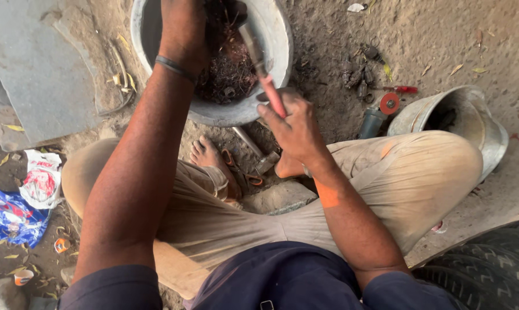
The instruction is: The person sits on the ground and uses pliers to strip insulation from a bundle of copper wire, placing the stripped wire into a metal bucket. They then use an angle grinder to cut a metal object, producing sparks.
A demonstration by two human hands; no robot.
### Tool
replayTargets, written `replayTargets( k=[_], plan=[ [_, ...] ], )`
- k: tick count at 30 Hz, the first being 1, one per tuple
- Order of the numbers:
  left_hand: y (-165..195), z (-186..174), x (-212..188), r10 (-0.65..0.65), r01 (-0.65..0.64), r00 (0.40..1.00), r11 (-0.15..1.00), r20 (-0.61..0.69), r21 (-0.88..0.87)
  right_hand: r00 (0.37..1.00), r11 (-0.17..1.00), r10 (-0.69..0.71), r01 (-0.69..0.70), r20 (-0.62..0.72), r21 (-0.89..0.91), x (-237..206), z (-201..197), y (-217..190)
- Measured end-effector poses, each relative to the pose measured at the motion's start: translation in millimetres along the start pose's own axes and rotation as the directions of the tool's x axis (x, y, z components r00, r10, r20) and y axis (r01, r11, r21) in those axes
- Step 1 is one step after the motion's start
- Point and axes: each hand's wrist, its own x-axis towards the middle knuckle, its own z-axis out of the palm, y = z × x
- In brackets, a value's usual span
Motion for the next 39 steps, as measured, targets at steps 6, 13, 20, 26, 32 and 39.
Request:
replayTargets(
  k=[6,13,20,26,32,39],
  plan=[
    [19.1,17.6,-12.5,0.036,-0.042,0.973,0.999,0.228,0.025,0.996,0.996,-0.084,0.084,-0.005,-0.023,5.6,-14.9,-3.6],
    [8.3,24.7,-18.2,-0.009,0.005,0.968,1.0,0.249,0.016,0.997,0.982,-0.074,0.076,0.02,-0.17,5.9,-20.2,-13.0],
    [3.3,21.7,-15.6,0.01,-0.039,0.974,0.991,0.227,0.125,0.998,0.968,-0.051,0.059,0.041,-0.242,7.4,-26.1,-15.6],
    [-4.0,29.0,-18.2,0.012,-0.051,0.992,0.945,0.123,0.323,0.994,0.982,-0.04,0.058,0.099,-0.181,7.6,-28.0,-17.5],
    [-14.8,25.8,-21.8,0.105,-0.174,0.979,0.88,0.175,0.442,0.993,0.971,-0.042,0.066,0.109,-0.231,6.6,-24.5,-16.6],
    [-28.9,14.5,-20.6,0.031,-0.056,0.998,0.86,0.058,0.508,0.987,0.947,0.099,-0.054,0.127,-0.317,8.3,-14.1,-15.7]
  ],
)
